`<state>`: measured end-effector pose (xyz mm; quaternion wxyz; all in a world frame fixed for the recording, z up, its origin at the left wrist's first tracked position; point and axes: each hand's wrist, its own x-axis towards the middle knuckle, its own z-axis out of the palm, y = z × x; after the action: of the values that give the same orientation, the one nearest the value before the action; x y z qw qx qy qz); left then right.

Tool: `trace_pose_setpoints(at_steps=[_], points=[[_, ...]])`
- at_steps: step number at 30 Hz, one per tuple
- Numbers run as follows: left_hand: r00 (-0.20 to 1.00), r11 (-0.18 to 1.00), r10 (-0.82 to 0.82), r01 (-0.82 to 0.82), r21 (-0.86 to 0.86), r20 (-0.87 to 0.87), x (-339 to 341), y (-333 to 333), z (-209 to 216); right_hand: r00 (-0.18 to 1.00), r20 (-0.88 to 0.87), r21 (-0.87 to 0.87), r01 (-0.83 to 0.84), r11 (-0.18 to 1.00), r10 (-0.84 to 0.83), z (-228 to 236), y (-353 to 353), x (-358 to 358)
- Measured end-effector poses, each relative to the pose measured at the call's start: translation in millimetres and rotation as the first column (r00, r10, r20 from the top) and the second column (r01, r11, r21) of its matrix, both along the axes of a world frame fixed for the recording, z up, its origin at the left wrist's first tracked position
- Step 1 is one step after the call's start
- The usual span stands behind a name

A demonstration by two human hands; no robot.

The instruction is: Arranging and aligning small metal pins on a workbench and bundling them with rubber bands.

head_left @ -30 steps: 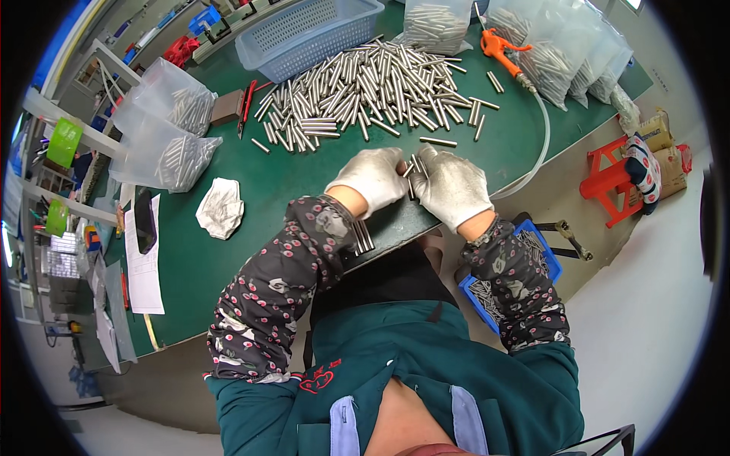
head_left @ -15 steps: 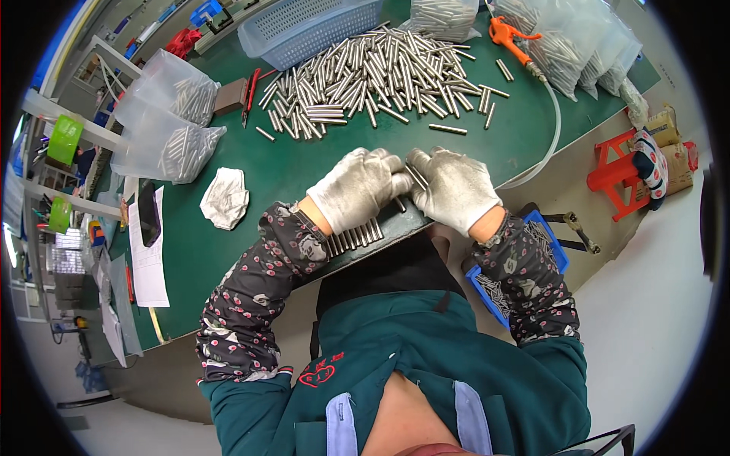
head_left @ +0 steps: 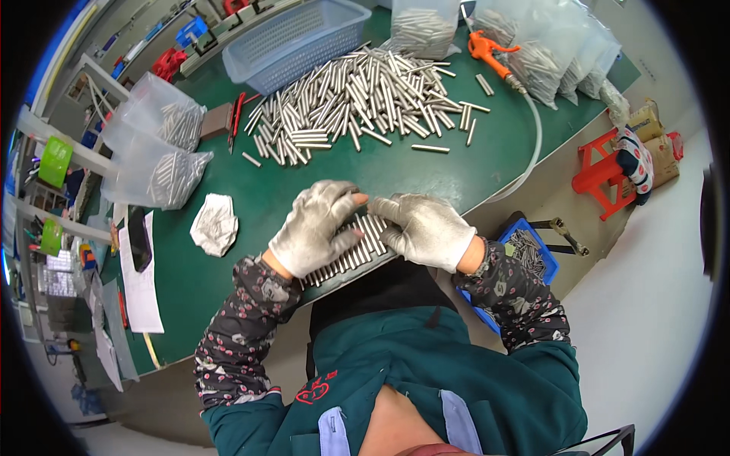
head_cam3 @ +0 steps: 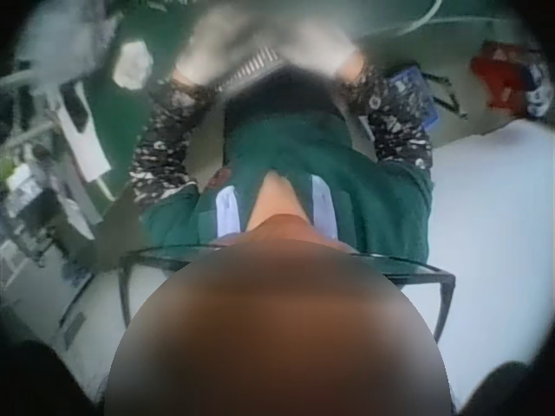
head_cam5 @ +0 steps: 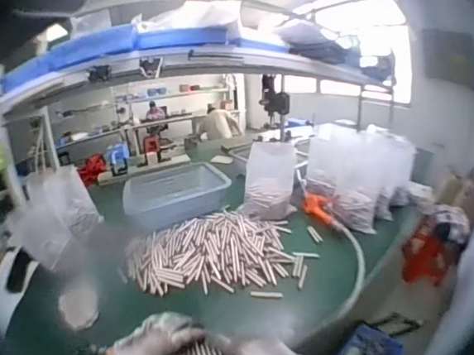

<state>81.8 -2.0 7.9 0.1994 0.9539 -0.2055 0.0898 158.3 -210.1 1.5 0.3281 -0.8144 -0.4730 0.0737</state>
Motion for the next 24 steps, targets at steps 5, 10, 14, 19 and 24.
trace_pose_setpoints(at_steps=[5,10,14,19,24], points=[[0.973,0.948,-0.217,0.228,0.222,-0.074,-7,-16,-6,0.853,0.317,0.104,0.402,0.909,-0.414,-1,-12,45],[0.973,0.941,-0.208,0.228,0.249,-0.103,-8,-16,-8,0.769,0.488,-0.125,0.529,0.84,-0.412,-19,-10,47],[0.982,0.969,-0.144,0.165,0.184,-0.122,-9,-20,-2,0.94,0.207,-0.146,0.303,0.942,-0.27,-12,-4,6],[0.971,0.94,-0.188,0.222,0.259,-0.149,-5,-18,-5,0.84,0.216,0.11,0.486,0.867,-0.498,-5,-27,55],[0.97,0.94,-0.202,0.23,0.251,-0.134,-5,-19,-6,0.625,0.273,-0.219,0.78,0.586,-0.731,4,-41,124]])
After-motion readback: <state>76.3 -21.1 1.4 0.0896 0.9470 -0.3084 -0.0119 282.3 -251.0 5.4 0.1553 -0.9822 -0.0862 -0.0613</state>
